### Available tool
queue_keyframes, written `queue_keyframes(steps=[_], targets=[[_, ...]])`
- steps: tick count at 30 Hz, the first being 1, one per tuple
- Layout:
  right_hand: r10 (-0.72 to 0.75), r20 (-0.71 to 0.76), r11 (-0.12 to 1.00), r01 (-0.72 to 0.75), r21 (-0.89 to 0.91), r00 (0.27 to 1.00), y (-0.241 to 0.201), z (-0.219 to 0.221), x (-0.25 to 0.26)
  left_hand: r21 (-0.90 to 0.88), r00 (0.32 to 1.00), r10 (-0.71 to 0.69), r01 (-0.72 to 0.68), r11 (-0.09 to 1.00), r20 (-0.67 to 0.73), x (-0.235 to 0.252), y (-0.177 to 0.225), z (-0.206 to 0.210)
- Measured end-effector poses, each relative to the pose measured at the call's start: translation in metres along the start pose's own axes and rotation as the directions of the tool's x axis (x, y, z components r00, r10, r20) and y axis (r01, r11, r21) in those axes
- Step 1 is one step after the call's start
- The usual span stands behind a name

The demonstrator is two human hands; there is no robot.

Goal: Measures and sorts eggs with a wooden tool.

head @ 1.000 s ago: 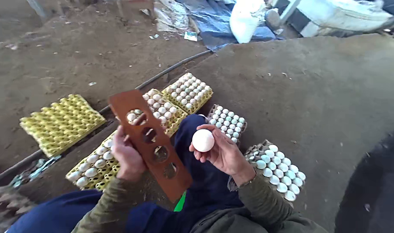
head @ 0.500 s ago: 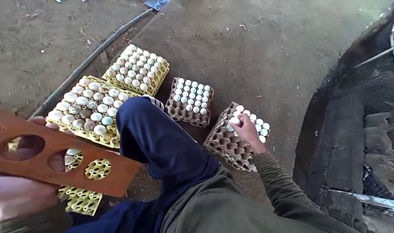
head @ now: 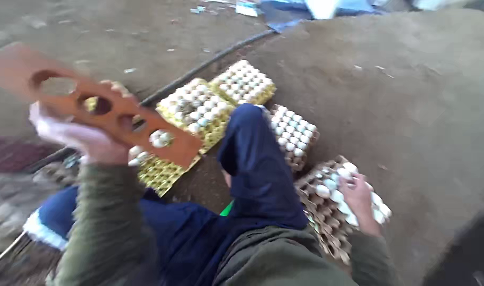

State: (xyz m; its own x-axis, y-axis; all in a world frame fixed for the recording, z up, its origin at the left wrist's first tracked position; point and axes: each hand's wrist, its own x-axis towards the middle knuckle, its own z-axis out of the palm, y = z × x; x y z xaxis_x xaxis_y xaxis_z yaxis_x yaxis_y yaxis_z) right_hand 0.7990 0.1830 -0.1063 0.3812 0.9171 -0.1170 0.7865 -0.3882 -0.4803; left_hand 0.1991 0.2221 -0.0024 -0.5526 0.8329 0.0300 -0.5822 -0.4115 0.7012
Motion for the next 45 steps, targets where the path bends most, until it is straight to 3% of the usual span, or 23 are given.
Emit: queue_keyframes(steps=[2,4,6,8,11,13,16,20,24,26,29,33,34,36,38,39,40,41,42,44,45], targets=[[-0.165,-0.074,0.986,0.167,0.022,0.984,-0.052,-0.032,-0.003,-0.085,0.981,0.11,-0.125,0.988,-0.159,0.008,0.026,-0.001],[-0.411,-0.161,0.905,0.423,0.049,0.897,-0.106,-0.053,-0.006,-0.156,0.952,0.196,-0.236,0.959,-0.237,0.019,0.052,-0.011],[-0.653,-0.215,0.728,0.68,0.085,0.726,-0.166,-0.057,-0.007,-0.146,0.924,0.263,-0.311,0.939,-0.279,0.025,0.077,-0.017],[-0.83,-0.168,0.515,0.846,0.136,0.532,-0.236,-0.043,-0.015,-0.127,0.901,0.299,-0.352,0.927,-0.316,0.026,0.099,-0.02],[-0.944,0.043,0.329,0.928,0.173,0.326,-0.343,0.018,-0.037,-0.165,0.874,0.328,-0.405,0.899,-0.359,0.026,0.117,-0.039],[-0.916,0.302,0.331,0.922,0.203,0.263,-0.407,0.082,-0.049,-0.173,0.85,0.325,-0.424,0.889,-0.414,0.021,0.123,-0.06],[-0.735,0.646,0.386,0.911,0.146,0.208,-0.472,0.217,-0.048,-0.111,0.796,0.295,-0.409,0.906,-0.529,0.008,0.132,-0.094],[-0.515,0.82,0.519,0.852,0.068,0.248,-0.478,0.392,-0.031,0.014,0.748,0.366,-0.431,0.902,-0.554,-0.006,0.153,-0.126],[-0.451,0.847,0.596,0.802,0.05,0.282,-0.474,0.49,-0.024,0.097,0.689,0.4,-0.434,0.896,-0.605,-0.012,0.17,-0.139],[-0.475,0.837,0.567,0.822,0.054,0.272,-0.473,0.525,-0.022,0.094,0.695,0.392,-0.426,0.9,-0.603,-0.016,0.177,-0.153],[-0.5,0.823,0.512,0.858,0.032,0.268,-0.472,0.554,-0.022,0.084,0.756,0.403,-0.423,0.902,-0.516,-0.023,0.181,-0.181],[-0.542,0.81,0.417,0.908,0.028,0.224,-0.471,0.555,-0.012,0.053,0.805,0.384,-0.405,0.913,-0.453,-0.024,0.183,-0.21],[-0.545,0.804,0.45,0.892,0.041,0.238,-0.471,0.551,-0.009,0.044,0.8,0.386,-0.414,0.909,-0.459,-0.023,0.183,-0.213],[-0.519,0.781,0.69,0.71,0.143,0.347,-0.475,0.539,-0.007,0.001,0.8,0.385,-0.433,0.901,-0.461,-0.021,0.184,-0.214],[-0.365,0.818,0.931,0.177,0.32,0.444,-0.477,0.532,-0.01,-0.04,0.822,0.381,-0.437,0.898,-0.423,-0.022,0.183,-0.218],[-0.261,0.861,0.939,-0.092,0.332,0.437,-0.478,0.531,-0.012,-0.036,0.81,0.383,-0.443,0.896,-0.444,-0.022,0.183,-0.217],[-0.171,0.882,0.926,-0.235,0.296,0.439,-0.478,0.534,-0.015,-0.021,0.81,0.387,-0.44,0.898,-0.44,-0.024,0.184,-0.218],[-0.115,0.886,0.936,-0.25,0.249,0.449,-0.479,0.538,-0.019,-0.016,0.81,0.391,-0.441,0.897,-0.438,-0.025,0.185,-0.219],[-0.119,0.88,0.969,-0.139,0.204,0.46,-0.479,0.543,-0.022,0.008,0.806,0.399,-0.441,0.898,-0.437,-0.027,0.185,-0.219],[-0.237,0.858,0.951,0.287,0.11,0.457,-0.48,0.552,-0.029,0.048,0.801,0.418,-0.442,0.896,-0.428,-0.031,0.185,-0.222],[-0.283,0.847,0.902,0.424,0.077,0.45,-0.479,0.556,-0.033,0.06,0.811,0.425,-0.44,0.896,-0.401,-0.034,0.185,-0.226]])
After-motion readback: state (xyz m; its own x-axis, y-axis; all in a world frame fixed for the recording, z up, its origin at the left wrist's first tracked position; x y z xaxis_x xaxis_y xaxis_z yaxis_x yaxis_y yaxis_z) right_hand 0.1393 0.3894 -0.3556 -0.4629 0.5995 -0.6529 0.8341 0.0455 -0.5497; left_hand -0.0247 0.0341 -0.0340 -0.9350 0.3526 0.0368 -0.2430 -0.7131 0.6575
